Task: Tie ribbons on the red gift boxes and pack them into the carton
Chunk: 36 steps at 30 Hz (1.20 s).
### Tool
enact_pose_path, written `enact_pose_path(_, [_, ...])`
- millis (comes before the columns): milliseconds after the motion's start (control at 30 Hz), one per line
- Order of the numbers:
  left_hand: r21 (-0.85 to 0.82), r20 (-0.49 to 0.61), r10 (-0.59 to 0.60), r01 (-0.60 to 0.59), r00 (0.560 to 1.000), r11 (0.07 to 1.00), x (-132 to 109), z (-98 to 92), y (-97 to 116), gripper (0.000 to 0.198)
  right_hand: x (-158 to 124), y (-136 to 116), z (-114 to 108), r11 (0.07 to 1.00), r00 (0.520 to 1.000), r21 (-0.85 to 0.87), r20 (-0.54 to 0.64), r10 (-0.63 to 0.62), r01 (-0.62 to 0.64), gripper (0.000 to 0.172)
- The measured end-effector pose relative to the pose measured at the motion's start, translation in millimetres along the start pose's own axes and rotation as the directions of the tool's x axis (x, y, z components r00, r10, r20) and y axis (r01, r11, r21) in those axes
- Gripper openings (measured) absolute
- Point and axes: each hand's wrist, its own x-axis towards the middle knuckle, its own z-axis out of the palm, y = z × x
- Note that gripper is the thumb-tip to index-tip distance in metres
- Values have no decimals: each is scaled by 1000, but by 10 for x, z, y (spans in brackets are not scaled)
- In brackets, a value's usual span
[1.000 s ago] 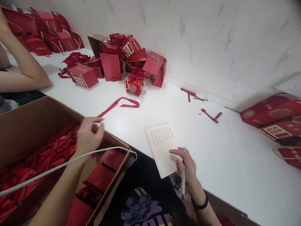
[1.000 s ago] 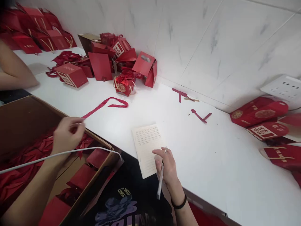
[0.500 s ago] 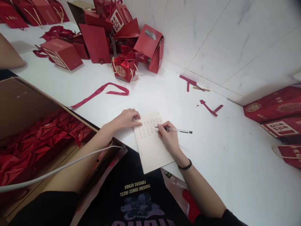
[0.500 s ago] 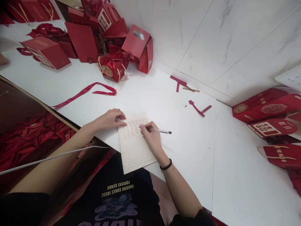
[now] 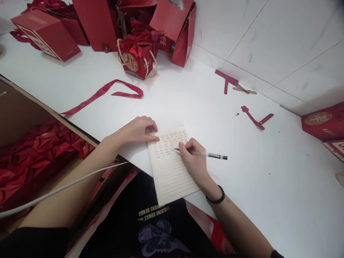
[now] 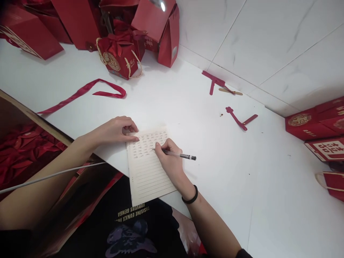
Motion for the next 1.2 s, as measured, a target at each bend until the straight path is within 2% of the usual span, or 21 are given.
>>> enact_pose_path(133, [-2,-4,1,-1,1000,1000,-4,12,-14,26,5,-22,-11,999,999,9,10,35,-35,24])
enact_pose_path(300, [9,-5,13,-13,1000,1000,-1,16,-12,25,-28,-2,-6,1000,999,-6,-33,16,-16,32])
enact_pose_path(400, [5,-5,11,-11,1000,1000,-2,16,-10,25,-35,26,4,1000,1000,-18,-20,-8,7,37])
enact_pose_path(567, [1,-2,6,-6,1000,1000,-7,14,-11,27,-33,22,11,997,997,11,23,70,-70,30])
enact_pose_path(700, [-2,2,5,-5,1000,1000,-4,8,-5,26,-51,-12,19,998,998,-16,-13,56,-57,25])
enact_pose_path(867, [-6,1,2,-2,1000,1000,2,9,3,26,-59,-5,16,995,995,-36,-25,97,-98,33])
enact_pose_path(1067, [-13,-8,8,-8,1000,1000,4,17,-4,26,-36,35,6,999,1000,-30,23,17,-16,40])
enact_pose_path(1200, [-13,-3,-5,5,1000,1000,5,19,-5,27,-39,20,15,996,1000,-90,8,4,-3,40])
